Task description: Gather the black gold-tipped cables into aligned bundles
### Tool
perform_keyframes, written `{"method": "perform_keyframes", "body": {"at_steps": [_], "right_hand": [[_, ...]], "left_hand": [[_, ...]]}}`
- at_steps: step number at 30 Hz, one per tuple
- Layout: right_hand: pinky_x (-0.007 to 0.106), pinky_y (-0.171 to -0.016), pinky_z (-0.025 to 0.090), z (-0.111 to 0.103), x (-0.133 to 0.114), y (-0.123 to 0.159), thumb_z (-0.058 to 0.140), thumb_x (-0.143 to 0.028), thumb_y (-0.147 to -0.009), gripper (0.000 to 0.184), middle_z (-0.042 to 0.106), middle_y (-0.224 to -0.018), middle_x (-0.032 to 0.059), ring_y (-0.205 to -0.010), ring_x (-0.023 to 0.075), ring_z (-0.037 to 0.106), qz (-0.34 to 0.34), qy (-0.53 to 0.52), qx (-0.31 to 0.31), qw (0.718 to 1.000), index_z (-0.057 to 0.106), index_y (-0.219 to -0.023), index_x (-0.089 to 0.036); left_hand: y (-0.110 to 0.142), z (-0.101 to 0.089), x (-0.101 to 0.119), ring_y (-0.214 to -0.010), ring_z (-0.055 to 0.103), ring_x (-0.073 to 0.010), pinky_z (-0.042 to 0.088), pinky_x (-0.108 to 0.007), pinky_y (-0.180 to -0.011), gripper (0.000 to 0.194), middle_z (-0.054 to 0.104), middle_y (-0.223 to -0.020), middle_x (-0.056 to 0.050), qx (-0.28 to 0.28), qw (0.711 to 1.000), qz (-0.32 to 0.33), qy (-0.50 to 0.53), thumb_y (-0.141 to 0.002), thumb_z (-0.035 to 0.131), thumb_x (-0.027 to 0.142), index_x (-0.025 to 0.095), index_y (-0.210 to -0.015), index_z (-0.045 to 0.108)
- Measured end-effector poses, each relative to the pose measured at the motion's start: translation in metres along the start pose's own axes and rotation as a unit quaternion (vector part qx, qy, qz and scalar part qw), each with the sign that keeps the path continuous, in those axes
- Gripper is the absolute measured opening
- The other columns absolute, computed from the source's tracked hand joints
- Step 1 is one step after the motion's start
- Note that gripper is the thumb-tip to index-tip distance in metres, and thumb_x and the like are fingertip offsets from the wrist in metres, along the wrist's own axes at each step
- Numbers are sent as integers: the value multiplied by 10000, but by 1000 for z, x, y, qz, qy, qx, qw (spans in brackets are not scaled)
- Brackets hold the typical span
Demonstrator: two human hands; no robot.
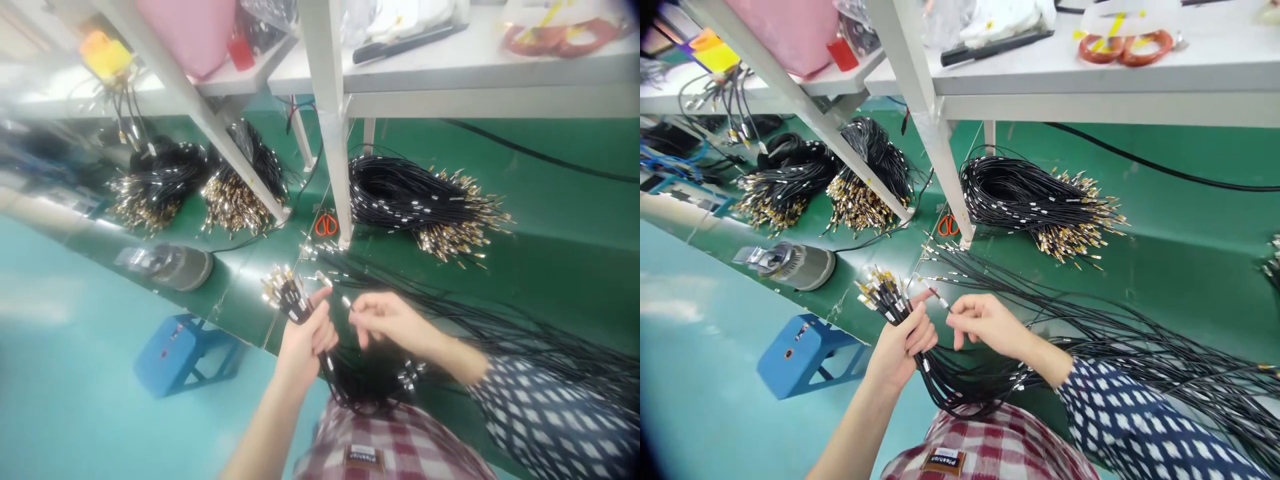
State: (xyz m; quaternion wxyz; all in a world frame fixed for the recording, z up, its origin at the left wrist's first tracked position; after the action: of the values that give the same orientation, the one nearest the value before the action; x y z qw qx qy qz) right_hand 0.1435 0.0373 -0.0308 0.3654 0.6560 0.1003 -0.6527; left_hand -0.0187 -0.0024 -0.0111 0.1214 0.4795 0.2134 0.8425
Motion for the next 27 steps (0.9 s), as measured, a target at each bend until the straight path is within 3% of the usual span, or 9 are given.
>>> {"method": "perform_keyframes", "body": {"at_steps": [3,7,10,13,15,19,21,24,27], "right_hand": [[206,-452,271,12,-10,24,661,-532,-768,371,634,-523,-20,-416,54,360,27,-97,-33,994,542,-734,-182],[204,-447,250,9,-7,38,672,-530,-760,382,617,-502,-27,-412,48,338,36,-116,-31,992,517,-712,-184],[213,-483,316,8,-10,38,624,-526,-808,357,670,-599,0,-461,67,423,18,-42,-33,998,531,-754,-185],[233,-589,397,14,-17,35,566,-454,-868,283,705,-772,22,-620,100,539,-63,65,59,994,571,-790,-182],[239,-633,408,16,-15,37,504,-400,-909,267,687,-779,8,-663,106,554,-96,115,103,983,576,-766,-186],[255,-636,391,7,16,63,501,-348,-907,251,648,-714,-2,-659,125,551,-53,291,52,954,608,-733,-201],[267,-695,411,-1,31,77,587,-339,-851,155,677,-845,28,-787,161,586,-33,355,33,934,657,-803,-210],[262,-726,429,-1,32,79,607,-382,-843,253,688,-995,44,-832,160,594,-33,328,49,943,659,-1033,-223],[228,-643,406,16,11,61,445,-358,-942,267,670,-717,-10,-623,104,560,-50,240,51,968,638,-849,-199]], "left_hand": [[-1,10,0,-344,202,-27,192,-219,-433,294,276,-372,125,-22,999,2,-24,-780,729,319,104,-972,671],[3,16,0,-334,222,-21,197,-219,-432,274,290,-360,118,-40,998,-3,-46,-736,762,309,87,-880,693],[7,19,0,-327,228,-19,189,-215,-424,274,299,-350,116,-24,998,-3,-59,-694,789,306,87,-831,698],[9,23,0,-320,228,-19,174,-213,-412,269,309,-345,114,-14,997,-4,-72,-665,805,312,94,-774,690],[9,23,1,-318,228,-19,170,-214,-409,268,312,-343,113,-6,997,2,-77,-649,814,305,96,-756,684],[7,17,3,-323,217,-22,184,-216,-417,261,281,-336,121,21,998,15,-62,-672,798,302,94,-788,690],[6,13,3,-328,208,-22,185,-216,-419,253,273,-338,121,23,998,10,-51,-686,788,307,97,-785,687],[5,12,1,-327,203,-23,179,-216,-417,243,273,-339,121,17,999,6,-46,-692,786,298,98,-782,680],[6,15,0,-330,202,-24,188,-215,-419,282,271,-343,126,13,999,10,-45,-694,787,323,102,-833,681]]}}
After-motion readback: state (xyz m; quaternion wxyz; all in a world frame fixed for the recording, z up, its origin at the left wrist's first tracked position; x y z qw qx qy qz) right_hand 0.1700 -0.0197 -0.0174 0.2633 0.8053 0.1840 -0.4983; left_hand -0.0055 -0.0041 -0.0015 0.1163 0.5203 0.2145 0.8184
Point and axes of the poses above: each hand's wrist, its own y-axis away from the middle knuckle, its own z-axis out of the palm, x = y × z, the point moved 1 cm from there along -y, towards the middle knuckle
